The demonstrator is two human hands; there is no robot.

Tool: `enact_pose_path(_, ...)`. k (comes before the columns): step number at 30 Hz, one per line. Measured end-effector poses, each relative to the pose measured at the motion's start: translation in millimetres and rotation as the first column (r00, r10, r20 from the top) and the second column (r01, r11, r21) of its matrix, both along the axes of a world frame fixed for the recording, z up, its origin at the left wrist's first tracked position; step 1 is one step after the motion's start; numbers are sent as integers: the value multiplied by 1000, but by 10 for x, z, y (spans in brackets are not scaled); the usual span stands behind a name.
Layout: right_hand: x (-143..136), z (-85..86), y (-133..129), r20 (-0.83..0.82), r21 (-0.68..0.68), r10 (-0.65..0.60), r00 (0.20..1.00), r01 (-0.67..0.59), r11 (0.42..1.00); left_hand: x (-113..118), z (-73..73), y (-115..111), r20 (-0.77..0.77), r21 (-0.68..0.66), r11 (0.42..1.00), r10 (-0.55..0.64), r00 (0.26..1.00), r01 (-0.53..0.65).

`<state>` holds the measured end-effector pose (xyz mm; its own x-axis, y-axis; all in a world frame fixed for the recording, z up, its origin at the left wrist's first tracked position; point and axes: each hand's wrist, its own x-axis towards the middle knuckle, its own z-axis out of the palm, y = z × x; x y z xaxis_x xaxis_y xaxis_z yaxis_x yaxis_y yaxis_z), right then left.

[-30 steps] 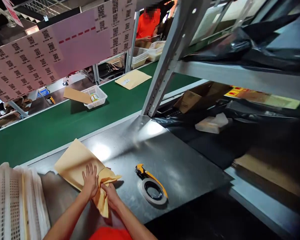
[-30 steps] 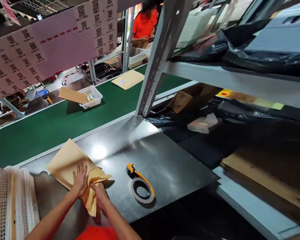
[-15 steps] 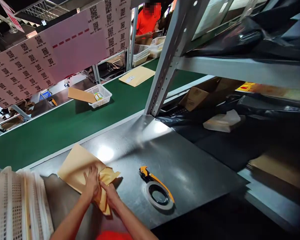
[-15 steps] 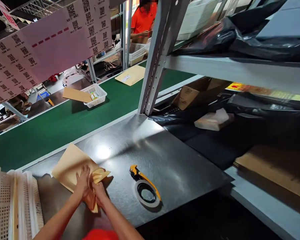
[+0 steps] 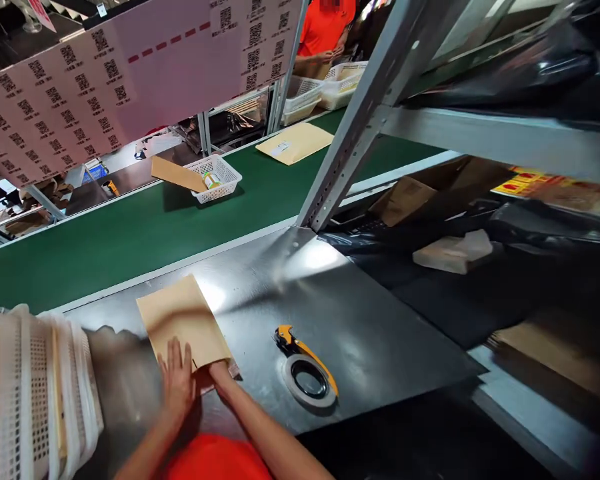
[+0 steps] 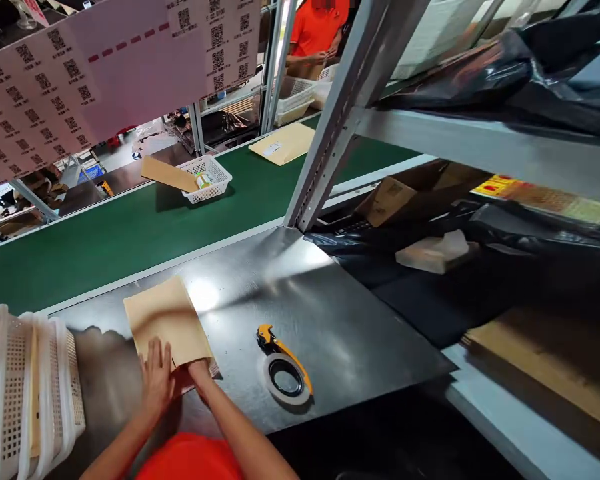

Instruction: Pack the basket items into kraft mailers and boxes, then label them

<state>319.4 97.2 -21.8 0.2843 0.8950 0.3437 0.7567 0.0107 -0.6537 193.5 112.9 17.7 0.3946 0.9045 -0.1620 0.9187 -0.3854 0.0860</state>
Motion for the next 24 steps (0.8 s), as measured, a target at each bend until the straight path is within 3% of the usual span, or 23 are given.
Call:
enact_pose_path(3, 320, -85, -375, -252, -65, 30, 967, -48, 997, -347, -155, -116, 23, -22, 951, 308, 951, -308)
enact_pose_path(6, 594, -76, -725, -317, -198, 54, 947, -122, 973, -491, -262, -231, 94, -64, 915, 403, 910, -398)
enact_pose_path(8, 706, -33, -715, -221, -229, 23, 975, -75, 971, -471, -263, -262, 120, -78, 899, 438, 891, -431)
enact_pose_path(10, 732, -2, -484, -39, -198, 35, 999, -42, 979, -410, -220, -247, 136, -85, 892, 451, 882, -443)
enact_pose_path(14, 677, -55, 135, 255, -362, 251, 934, -148, 920, -383, -109, -103, 153, -125, 895, 444, 883, -428)
enact_pose_path(16, 682, -111, 264, 313, -427, 321, 894, -170, 888, -478, -82, -18, 178, -149, 890, 452, 874, -430)
enact_pose_path(20, 694, -181, 80, 371, -455, 370, 852, -181, 872, -791, -151, 9, 193, -75, 883, 469, 862, -464)
enact_pose_path(24, 604, -259, -273, 418, -455, 366, 831, -157, 876, -992, -329, -151, 50, 44, 898, 436, 899, -438)
